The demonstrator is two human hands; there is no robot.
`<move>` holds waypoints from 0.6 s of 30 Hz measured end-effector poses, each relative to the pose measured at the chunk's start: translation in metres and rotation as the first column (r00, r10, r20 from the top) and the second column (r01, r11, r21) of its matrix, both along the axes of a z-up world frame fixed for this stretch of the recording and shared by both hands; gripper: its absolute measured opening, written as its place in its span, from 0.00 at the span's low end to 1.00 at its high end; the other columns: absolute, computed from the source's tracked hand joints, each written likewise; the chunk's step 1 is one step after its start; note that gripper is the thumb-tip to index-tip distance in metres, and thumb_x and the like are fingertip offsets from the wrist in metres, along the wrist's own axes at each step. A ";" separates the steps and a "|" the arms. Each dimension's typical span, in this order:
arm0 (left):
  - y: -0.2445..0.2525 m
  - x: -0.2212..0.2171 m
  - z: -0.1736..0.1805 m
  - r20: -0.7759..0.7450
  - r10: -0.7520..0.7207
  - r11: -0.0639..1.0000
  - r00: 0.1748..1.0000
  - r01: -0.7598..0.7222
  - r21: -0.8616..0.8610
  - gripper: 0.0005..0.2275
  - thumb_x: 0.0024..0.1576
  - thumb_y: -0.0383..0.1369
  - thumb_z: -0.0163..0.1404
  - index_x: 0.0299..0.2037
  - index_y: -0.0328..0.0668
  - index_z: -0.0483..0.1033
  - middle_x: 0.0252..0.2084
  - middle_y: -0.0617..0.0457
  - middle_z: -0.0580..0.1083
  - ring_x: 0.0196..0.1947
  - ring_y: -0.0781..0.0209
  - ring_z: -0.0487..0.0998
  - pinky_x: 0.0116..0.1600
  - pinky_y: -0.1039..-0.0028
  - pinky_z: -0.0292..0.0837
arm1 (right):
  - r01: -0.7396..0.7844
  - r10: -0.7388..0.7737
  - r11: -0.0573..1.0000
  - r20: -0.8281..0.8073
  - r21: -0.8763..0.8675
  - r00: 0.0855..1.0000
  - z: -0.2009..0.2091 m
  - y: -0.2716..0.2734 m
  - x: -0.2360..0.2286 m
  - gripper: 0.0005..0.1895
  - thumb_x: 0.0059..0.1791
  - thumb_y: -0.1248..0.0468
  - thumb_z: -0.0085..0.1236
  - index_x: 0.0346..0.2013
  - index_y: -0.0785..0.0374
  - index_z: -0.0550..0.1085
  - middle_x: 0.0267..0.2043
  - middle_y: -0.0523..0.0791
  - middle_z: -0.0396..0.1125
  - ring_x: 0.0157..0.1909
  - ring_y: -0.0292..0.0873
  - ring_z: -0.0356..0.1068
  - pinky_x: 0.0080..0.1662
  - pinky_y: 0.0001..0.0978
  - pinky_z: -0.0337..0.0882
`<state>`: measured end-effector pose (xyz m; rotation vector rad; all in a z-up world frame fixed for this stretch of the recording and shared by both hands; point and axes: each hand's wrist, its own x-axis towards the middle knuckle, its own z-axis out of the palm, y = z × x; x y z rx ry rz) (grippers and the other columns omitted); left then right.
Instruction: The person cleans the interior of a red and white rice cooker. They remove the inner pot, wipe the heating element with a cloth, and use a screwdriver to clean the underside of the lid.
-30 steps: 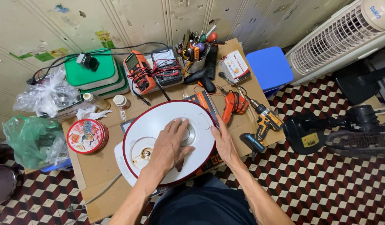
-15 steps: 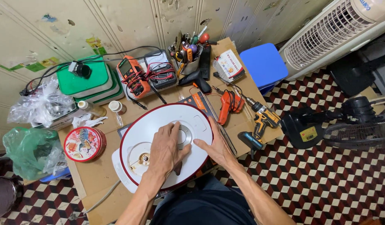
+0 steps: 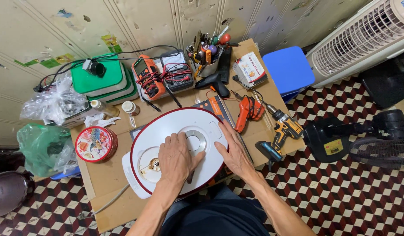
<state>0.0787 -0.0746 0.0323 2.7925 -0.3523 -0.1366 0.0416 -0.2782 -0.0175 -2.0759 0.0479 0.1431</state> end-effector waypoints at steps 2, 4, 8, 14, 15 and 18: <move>-0.004 -0.003 0.010 0.001 0.043 0.999 0.999 -0.043 -0.013 0.31 0.40 0.51 0.67 0.43 0.35 0.72 0.36 0.45 0.72 0.40 0.49 0.73 0.43 0.60 0.66 | -0.015 0.015 1.000 0.018 0.006 1.000 0.002 -0.001 -0.002 0.34 0.55 0.53 0.45 0.74 0.61 0.54 0.81 0.53 0.40 0.80 0.54 0.42 0.73 0.45 0.48; -0.007 -0.005 0.017 0.004 0.084 0.996 0.996 -0.084 -0.027 0.31 0.40 0.52 0.67 0.43 0.36 0.72 0.36 0.45 0.72 0.40 0.49 0.73 0.43 0.59 0.66 | -0.029 0.028 1.000 0.038 0.011 0.999 0.002 -0.001 -0.003 0.32 0.56 0.54 0.41 0.73 0.62 0.55 0.81 0.53 0.41 0.80 0.53 0.43 0.73 0.44 0.49; -0.009 -0.014 0.023 0.061 0.134 0.985 0.989 -0.126 -0.119 0.33 0.41 0.50 0.66 0.50 0.35 0.72 0.42 0.42 0.72 0.43 0.45 0.72 0.44 0.58 0.67 | -0.053 0.065 0.991 0.086 -0.125 0.994 0.006 0.002 -0.003 0.26 0.57 0.56 0.42 0.70 0.61 0.63 0.80 0.53 0.43 0.79 0.55 0.43 0.72 0.45 0.49; 0.001 -0.022 0.016 0.159 0.141 0.964 0.977 -0.098 -0.249 0.39 0.44 0.48 0.65 0.62 0.32 0.67 0.63 0.32 0.65 0.58 0.37 0.67 0.55 0.54 0.64 | -0.030 0.058 0.965 0.100 -0.260 0.993 0.006 0.006 -0.001 0.26 0.57 0.55 0.42 0.69 0.58 0.65 0.79 0.52 0.45 0.77 0.54 0.48 0.71 0.43 0.53; -0.001 -0.022 0.015 0.148 0.122 0.970 0.981 -0.086 -0.229 0.38 0.44 0.48 0.65 0.62 0.33 0.67 0.67 0.30 0.62 0.62 0.36 0.65 0.57 0.53 0.62 | -0.031 0.060 0.963 0.100 -0.266 0.993 0.006 0.004 -0.001 0.26 0.57 0.54 0.42 0.69 0.58 0.65 0.78 0.52 0.46 0.77 0.53 0.49 0.71 0.43 0.53; -0.007 -0.024 0.011 0.177 0.092 0.967 0.980 -0.046 -0.250 0.39 0.43 0.48 0.65 0.63 0.33 0.67 0.68 0.30 0.60 0.67 0.35 0.61 0.63 0.49 0.57 | -0.051 0.063 0.990 0.083 -0.132 0.995 0.011 0.000 -0.002 0.27 0.56 0.55 0.46 0.69 0.61 0.64 0.79 0.55 0.44 0.78 0.55 0.44 0.71 0.43 0.50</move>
